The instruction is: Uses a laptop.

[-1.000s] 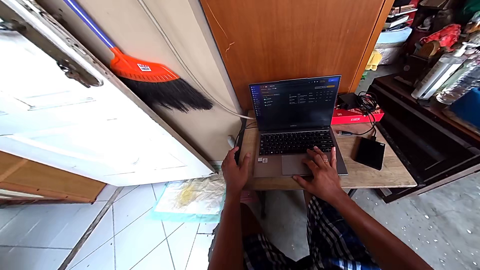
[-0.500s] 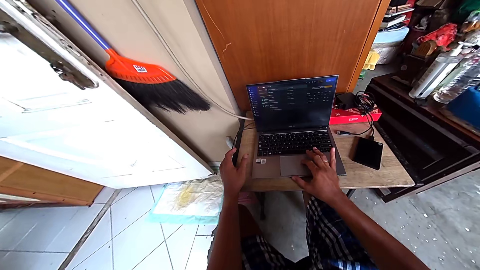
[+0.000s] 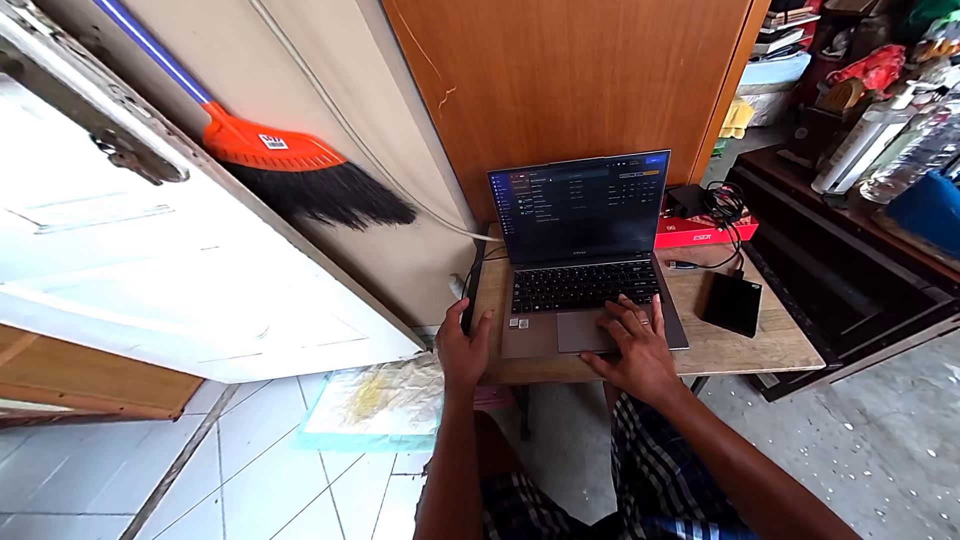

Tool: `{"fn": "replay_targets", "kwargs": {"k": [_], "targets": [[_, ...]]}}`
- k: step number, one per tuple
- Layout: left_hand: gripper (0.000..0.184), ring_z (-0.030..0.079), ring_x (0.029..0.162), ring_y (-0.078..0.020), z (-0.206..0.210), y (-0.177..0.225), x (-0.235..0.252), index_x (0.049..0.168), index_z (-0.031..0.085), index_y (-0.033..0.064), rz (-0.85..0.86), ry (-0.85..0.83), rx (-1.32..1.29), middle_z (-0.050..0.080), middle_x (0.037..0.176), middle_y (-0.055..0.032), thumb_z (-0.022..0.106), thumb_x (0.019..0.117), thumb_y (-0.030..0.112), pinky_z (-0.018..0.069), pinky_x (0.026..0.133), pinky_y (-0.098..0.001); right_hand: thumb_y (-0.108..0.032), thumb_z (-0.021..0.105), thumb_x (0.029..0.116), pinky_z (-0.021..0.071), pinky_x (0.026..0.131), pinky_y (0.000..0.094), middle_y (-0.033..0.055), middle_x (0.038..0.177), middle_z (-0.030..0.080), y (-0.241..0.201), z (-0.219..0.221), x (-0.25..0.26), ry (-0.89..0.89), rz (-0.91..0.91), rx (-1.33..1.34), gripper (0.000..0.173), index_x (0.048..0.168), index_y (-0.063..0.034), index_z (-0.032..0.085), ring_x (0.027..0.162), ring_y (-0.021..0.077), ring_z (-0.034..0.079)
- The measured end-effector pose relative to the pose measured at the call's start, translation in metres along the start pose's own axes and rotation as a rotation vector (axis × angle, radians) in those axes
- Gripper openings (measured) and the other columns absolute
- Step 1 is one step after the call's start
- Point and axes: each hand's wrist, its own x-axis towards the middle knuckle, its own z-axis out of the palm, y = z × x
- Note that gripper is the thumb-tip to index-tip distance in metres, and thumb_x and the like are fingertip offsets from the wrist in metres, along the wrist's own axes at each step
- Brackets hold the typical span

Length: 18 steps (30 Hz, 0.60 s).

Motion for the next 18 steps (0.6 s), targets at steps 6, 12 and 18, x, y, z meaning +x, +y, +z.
{"fn": "replay_targets", "kwargs": {"k": [6, 12, 18], "targets": [[0.058, 0.061, 0.125, -0.0303, 0.0010, -0.0025, 0.0002, 0.137, 0.060, 0.0030, 0.008, 0.005, -0.010, 0.065, 0.133, -0.0165, 0.062, 0.0968, 0.044, 0.0451, 0.106, -0.0549, -0.072, 0.061, 0.0874, 0.0141, 0.123, 0.0673, 0.0082, 0.142, 0.062, 0.0008, 0.0013, -0.0001, -0.004, -0.009, 0.011, 0.065, 0.122, -0.0182, 0.072, 0.146, 0.0311, 0.045], [0.057, 0.061, 0.126, -0.0289, 0.0013, -0.0030, 0.0004, 0.137, 0.060, 0.0036, 0.005, -0.004, -0.011, 0.065, 0.134, -0.0150, 0.063, 0.0969, 0.044, 0.0454, 0.107, -0.0542, -0.071, 0.058, 0.0902, 0.0121, 0.124, 0.0663, 0.0082, 0.145, 0.060, -0.0001, 0.0004, 0.0002, -0.044, -0.018, 0.013, 0.061, 0.123, -0.0216, 0.072, 0.148, 0.0316, 0.041], [0.056, 0.060, 0.126, -0.0296, 0.0010, -0.0032, -0.0001, 0.136, 0.060, 0.0035, 0.007, 0.000, -0.015, 0.065, 0.134, -0.0146, 0.063, 0.0967, 0.043, 0.0442, 0.107, -0.0553, -0.070, 0.062, 0.0883, 0.0134, 0.124, 0.0664, 0.0085, 0.140, 0.064, 0.0013, 0.0019, -0.0010, 0.003, -0.020, 0.034, 0.058, 0.110, -0.0185, 0.077, 0.146, 0.0312, 0.045]]}}
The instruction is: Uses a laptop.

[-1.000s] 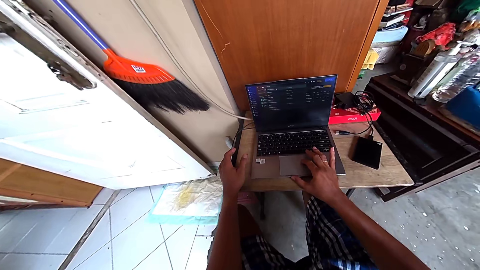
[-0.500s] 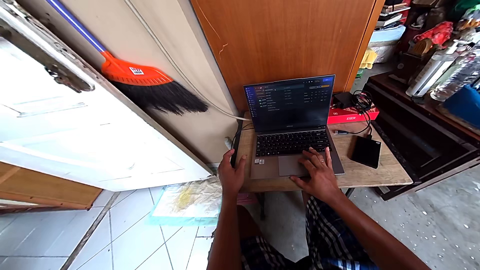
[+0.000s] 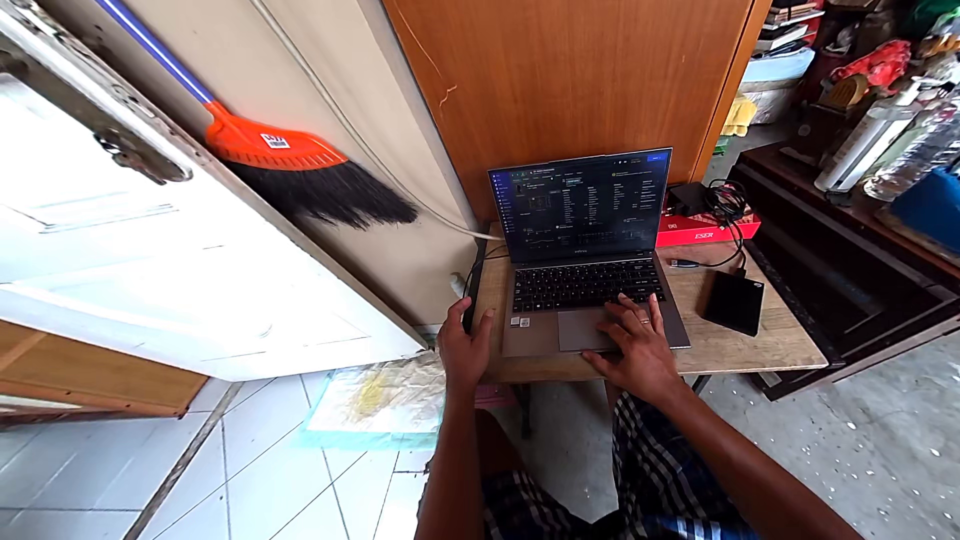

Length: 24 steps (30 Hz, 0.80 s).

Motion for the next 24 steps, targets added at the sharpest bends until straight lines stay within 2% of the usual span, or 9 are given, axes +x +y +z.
{"fn": "replay_targets", "kwargs": {"k": [5, 12, 24], "targets": [[0.056, 0.060, 0.127, -0.0288, 0.0001, 0.0005, -0.0001, 0.136, 0.060, 0.0044, -0.006, 0.000, 0.007, 0.065, 0.135, -0.0136, 0.063, 0.0966, 0.044, 0.0437, 0.108, -0.0556, -0.070, 0.064, 0.0865, 0.0141, 0.124, 0.0657, 0.0076, 0.137, 0.066, 0.0001, 0.0000, -0.0012, 0.022, 0.009, 0.007, 0.057, 0.105, -0.0178, 0.077, 0.144, 0.0302, 0.047], [0.055, 0.061, 0.127, -0.0286, -0.0010, 0.0025, 0.0004, 0.136, 0.061, 0.0034, -0.009, -0.004, 0.003, 0.065, 0.134, -0.0149, 0.063, 0.0970, 0.042, 0.0453, 0.108, -0.0539, -0.072, 0.058, 0.0891, 0.0102, 0.123, 0.0684, 0.0089, 0.143, 0.061, -0.0022, -0.0038, 0.0017, -0.060, 0.020, -0.029, 0.060, 0.115, -0.0201, 0.074, 0.148, 0.0320, 0.041], [0.055, 0.061, 0.127, -0.0281, -0.0004, 0.0019, -0.0006, 0.135, 0.061, 0.0030, 0.001, 0.006, -0.006, 0.066, 0.134, -0.0152, 0.064, 0.0970, 0.042, 0.0452, 0.108, -0.0538, -0.069, 0.055, 0.0927, 0.0093, 0.124, 0.0677, 0.0100, 0.146, 0.058, -0.0014, -0.0035, 0.0025, -0.097, -0.005, -0.021, 0.058, 0.118, -0.0206, 0.073, 0.150, 0.0330, 0.037]]}}
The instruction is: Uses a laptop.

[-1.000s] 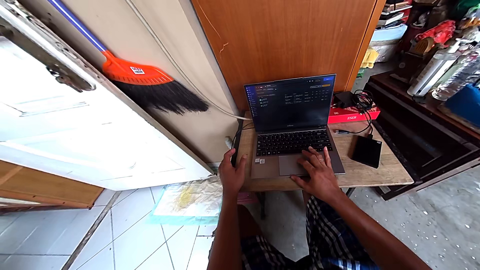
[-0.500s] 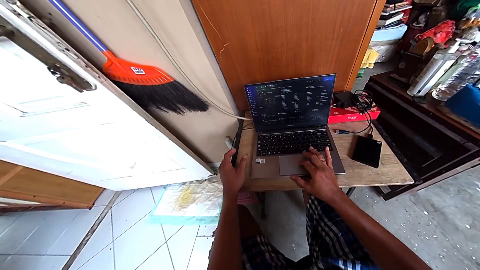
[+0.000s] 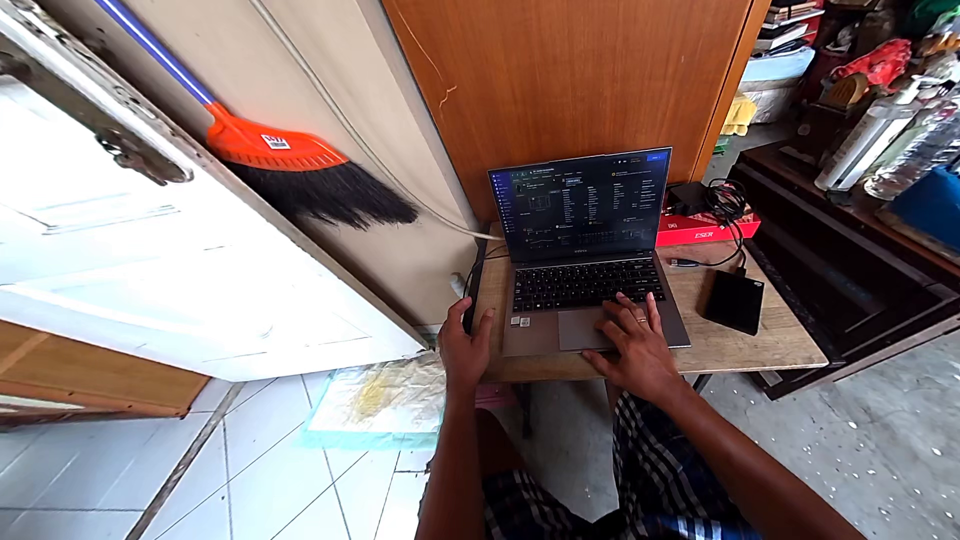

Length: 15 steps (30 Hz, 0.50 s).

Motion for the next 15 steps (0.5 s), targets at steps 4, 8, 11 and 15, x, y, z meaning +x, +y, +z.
{"fn": "replay_targets", "kwargs": {"k": [4, 8, 11, 15], "targets": [[0.054, 0.061, 0.126, -0.0277, 0.0002, 0.0005, 0.0002, 0.135, 0.061, 0.0034, -0.001, -0.002, -0.002, 0.066, 0.134, -0.0147, 0.064, 0.0971, 0.041, 0.0454, 0.107, -0.0533, -0.069, 0.053, 0.0939, 0.0095, 0.124, 0.0679, 0.0099, 0.146, 0.059, 0.0004, 0.0007, 0.0002, -0.003, -0.009, 0.001, 0.057, 0.120, -0.0212, 0.072, 0.150, 0.0329, 0.038], [0.054, 0.061, 0.126, -0.0279, 0.0003, -0.0007, 0.0004, 0.136, 0.061, 0.0036, -0.002, -0.001, 0.003, 0.066, 0.134, -0.0140, 0.064, 0.0972, 0.042, 0.0452, 0.108, -0.0535, -0.068, 0.051, 0.0957, 0.0082, 0.123, 0.0685, 0.0087, 0.147, 0.058, 0.0003, 0.0004, 0.0007, -0.032, -0.024, -0.005, 0.056, 0.122, -0.0223, 0.071, 0.151, 0.0324, 0.036], [0.054, 0.061, 0.126, -0.0279, 0.0004, -0.0004, 0.0004, 0.135, 0.061, 0.0038, -0.003, 0.003, 0.005, 0.067, 0.133, -0.0131, 0.064, 0.0973, 0.042, 0.0449, 0.108, -0.0544, -0.067, 0.050, 0.0963, 0.0081, 0.124, 0.0682, 0.0085, 0.147, 0.058, 0.0002, 0.0005, 0.0007, -0.036, -0.024, -0.002, 0.055, 0.122, -0.0228, 0.071, 0.151, 0.0320, 0.035], [0.054, 0.061, 0.126, -0.0283, -0.0002, -0.0002, 0.0003, 0.135, 0.061, 0.0034, -0.002, -0.002, 0.003, 0.066, 0.133, -0.0145, 0.064, 0.0970, 0.042, 0.0455, 0.107, -0.0540, -0.067, 0.052, 0.0959, 0.0092, 0.124, 0.0682, 0.0081, 0.147, 0.058, 0.0001, 0.0002, 0.0003, -0.026, -0.031, 0.006, 0.054, 0.121, -0.0229, 0.072, 0.150, 0.0320, 0.037]]}}
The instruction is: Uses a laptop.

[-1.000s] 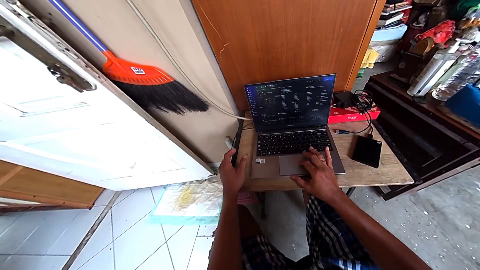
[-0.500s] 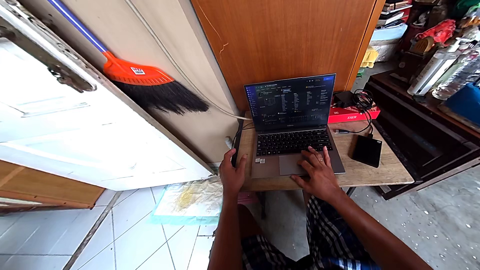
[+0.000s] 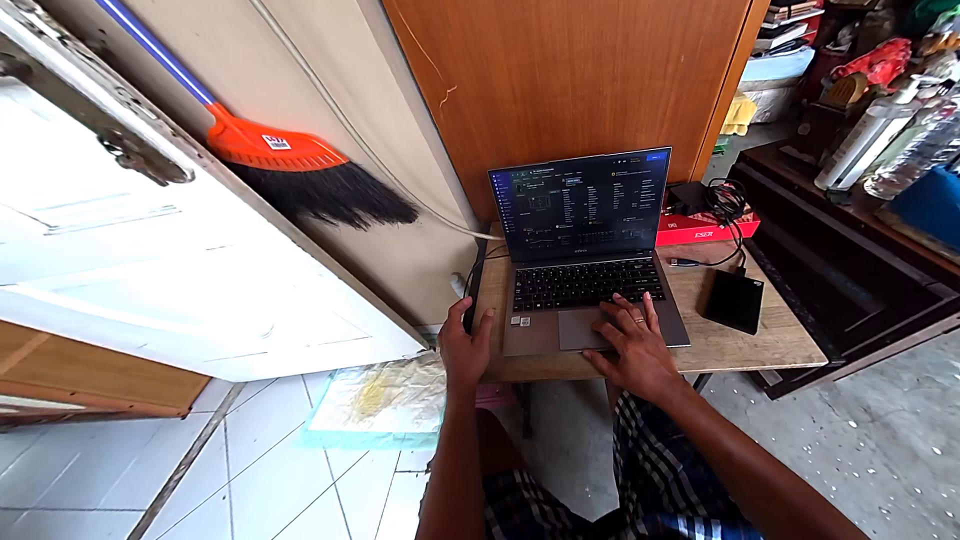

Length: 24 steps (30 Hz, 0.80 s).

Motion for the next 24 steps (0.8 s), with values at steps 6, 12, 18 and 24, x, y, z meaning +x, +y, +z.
{"fn": "replay_targets", "kwargs": {"k": [6, 12, 18, 24], "targets": [[0.055, 0.061, 0.127, -0.0285, 0.000, 0.001, 0.001, 0.136, 0.060, 0.0023, -0.004, -0.010, 0.001, 0.066, 0.134, -0.0155, 0.064, 0.0975, 0.041, 0.0458, 0.108, -0.0528, -0.066, 0.052, 0.0964, 0.0102, 0.124, 0.0682, 0.0083, 0.146, 0.058, 0.001, 0.000, 0.000, -0.001, -0.004, 0.002, 0.054, 0.122, -0.0230, 0.072, 0.150, 0.0323, 0.037], [0.053, 0.062, 0.125, -0.0265, 0.001, 0.002, 0.003, 0.135, 0.060, 0.0017, -0.021, -0.014, 0.008, 0.067, 0.133, -0.0157, 0.064, 0.0977, 0.039, 0.0471, 0.107, -0.0503, -0.065, 0.054, 0.0959, 0.0116, 0.124, 0.0668, 0.0088, 0.144, 0.060, 0.001, 0.002, -0.002, 0.036, -0.016, 0.016, 0.054, 0.120, -0.0217, 0.074, 0.149, 0.0323, 0.040], [0.043, 0.062, 0.127, -0.0238, 0.001, 0.005, 0.003, 0.131, 0.062, -0.0001, -0.008, 0.012, -0.017, 0.067, 0.132, -0.0160, 0.065, 0.0984, 0.027, 0.0480, 0.109, -0.0450, -0.062, 0.052, 0.0984, 0.0119, 0.125, 0.0659, 0.0083, 0.142, 0.062, 0.002, 0.002, -0.002, 0.044, -0.048, 0.021, 0.051, 0.118, -0.0205, 0.075, 0.148, 0.0313, 0.041], [0.025, 0.067, 0.118, -0.0222, -0.005, 0.016, -0.011, 0.115, 0.070, -0.0034, 0.218, 0.245, -0.082, 0.072, 0.119, -0.0167, 0.061, 0.0977, 0.012, 0.0518, 0.106, -0.0393, -0.057, 0.054, 0.0986, 0.0108, 0.125, 0.0652, 0.0083, 0.139, 0.064, 0.001, 0.001, -0.004, 0.055, -0.073, 0.050, 0.049, 0.111, -0.0161, 0.076, 0.146, 0.0309, 0.044]]}}
